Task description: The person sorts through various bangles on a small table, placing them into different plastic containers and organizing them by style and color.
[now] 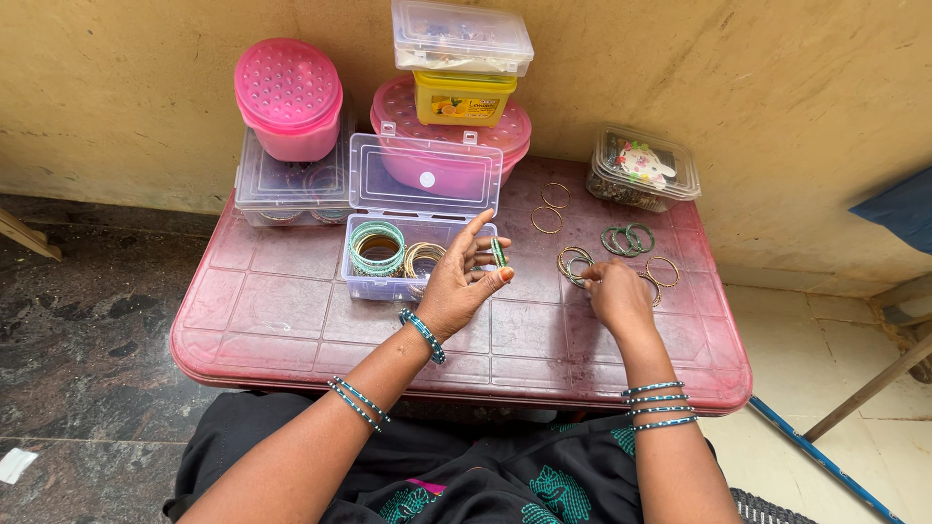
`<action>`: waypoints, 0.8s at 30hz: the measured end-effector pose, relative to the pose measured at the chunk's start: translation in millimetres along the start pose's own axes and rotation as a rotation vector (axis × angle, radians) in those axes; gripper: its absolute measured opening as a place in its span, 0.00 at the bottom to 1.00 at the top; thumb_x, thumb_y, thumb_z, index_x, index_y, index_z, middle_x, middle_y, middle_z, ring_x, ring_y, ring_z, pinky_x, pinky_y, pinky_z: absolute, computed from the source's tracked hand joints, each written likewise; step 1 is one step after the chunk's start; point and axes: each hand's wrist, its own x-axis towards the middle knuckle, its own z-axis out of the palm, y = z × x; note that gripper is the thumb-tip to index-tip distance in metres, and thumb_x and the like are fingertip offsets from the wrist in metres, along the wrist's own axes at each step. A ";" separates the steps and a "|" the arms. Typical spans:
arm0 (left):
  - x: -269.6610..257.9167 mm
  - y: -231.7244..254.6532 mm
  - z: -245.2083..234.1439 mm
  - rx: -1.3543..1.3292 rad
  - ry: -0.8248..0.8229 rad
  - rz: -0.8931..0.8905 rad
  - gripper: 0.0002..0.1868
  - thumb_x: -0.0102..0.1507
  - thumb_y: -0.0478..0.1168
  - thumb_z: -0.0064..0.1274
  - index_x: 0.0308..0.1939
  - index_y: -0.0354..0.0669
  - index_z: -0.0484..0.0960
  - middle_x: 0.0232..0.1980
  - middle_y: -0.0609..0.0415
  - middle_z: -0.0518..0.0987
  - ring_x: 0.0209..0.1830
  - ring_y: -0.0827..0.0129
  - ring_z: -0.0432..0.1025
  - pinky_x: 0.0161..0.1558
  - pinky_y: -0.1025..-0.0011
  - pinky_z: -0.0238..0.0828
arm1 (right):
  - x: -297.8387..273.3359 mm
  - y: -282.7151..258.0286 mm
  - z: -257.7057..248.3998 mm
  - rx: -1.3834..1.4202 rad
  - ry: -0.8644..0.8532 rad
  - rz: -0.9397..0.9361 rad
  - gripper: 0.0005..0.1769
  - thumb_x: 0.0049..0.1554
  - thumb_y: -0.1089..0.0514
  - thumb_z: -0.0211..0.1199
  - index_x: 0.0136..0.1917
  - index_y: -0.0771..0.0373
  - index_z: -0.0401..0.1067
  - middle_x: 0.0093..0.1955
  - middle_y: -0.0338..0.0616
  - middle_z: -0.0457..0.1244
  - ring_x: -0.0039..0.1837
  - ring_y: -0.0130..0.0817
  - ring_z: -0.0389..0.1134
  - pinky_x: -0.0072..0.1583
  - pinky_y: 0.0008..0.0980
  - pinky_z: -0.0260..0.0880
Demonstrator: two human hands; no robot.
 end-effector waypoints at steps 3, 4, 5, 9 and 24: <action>1.6 -1.7 4.0 0.009 0.007 0.003 0.48 0.60 0.44 0.64 0.79 0.50 0.54 0.64 0.47 0.77 0.60 0.63 0.74 0.59 0.65 0.77 | 5.8 12.7 7.5 -0.007 -0.096 0.158 0.09 0.55 0.54 0.69 0.50 0.51 0.82 0.55 0.42 0.69 0.56 0.45 0.72 0.58 0.46 0.70; 2.2 -2.4 6.0 0.007 0.007 0.005 0.48 0.60 0.44 0.64 0.79 0.50 0.54 0.64 0.47 0.77 0.60 0.64 0.75 0.59 0.65 0.77 | 5.7 12.4 9.9 -0.035 -0.095 0.136 0.09 0.53 0.54 0.71 0.49 0.52 0.82 0.55 0.44 0.68 0.56 0.46 0.71 0.58 0.47 0.69; 2.8 -3.2 8.1 0.007 0.005 0.005 0.48 0.60 0.44 0.64 0.79 0.50 0.54 0.64 0.47 0.77 0.60 0.64 0.75 0.59 0.65 0.77 | 5.0 11.2 12.3 -0.063 -0.095 0.114 0.10 0.51 0.54 0.72 0.47 0.53 0.82 0.54 0.46 0.67 0.57 0.48 0.70 0.57 0.47 0.69; 5.4 -5.7 17.3 -0.032 -0.005 0.014 0.48 0.60 0.43 0.64 0.79 0.49 0.55 0.64 0.46 0.77 0.59 0.64 0.75 0.58 0.65 0.78 | 3.0 6.9 22.7 -0.073 -0.043 0.088 0.09 0.50 0.54 0.72 0.45 0.55 0.80 0.53 0.49 0.66 0.55 0.51 0.70 0.55 0.48 0.69; 8.9 -12.8 11.2 -0.053 0.002 0.030 0.49 0.59 0.43 0.65 0.79 0.49 0.54 0.64 0.47 0.77 0.59 0.65 0.74 0.58 0.67 0.78 | -36.2 -83.8 -42.0 0.696 0.284 -0.353 0.04 0.57 0.62 0.68 0.46 0.64 0.76 0.44 0.39 0.66 0.43 0.27 0.69 0.43 0.27 0.68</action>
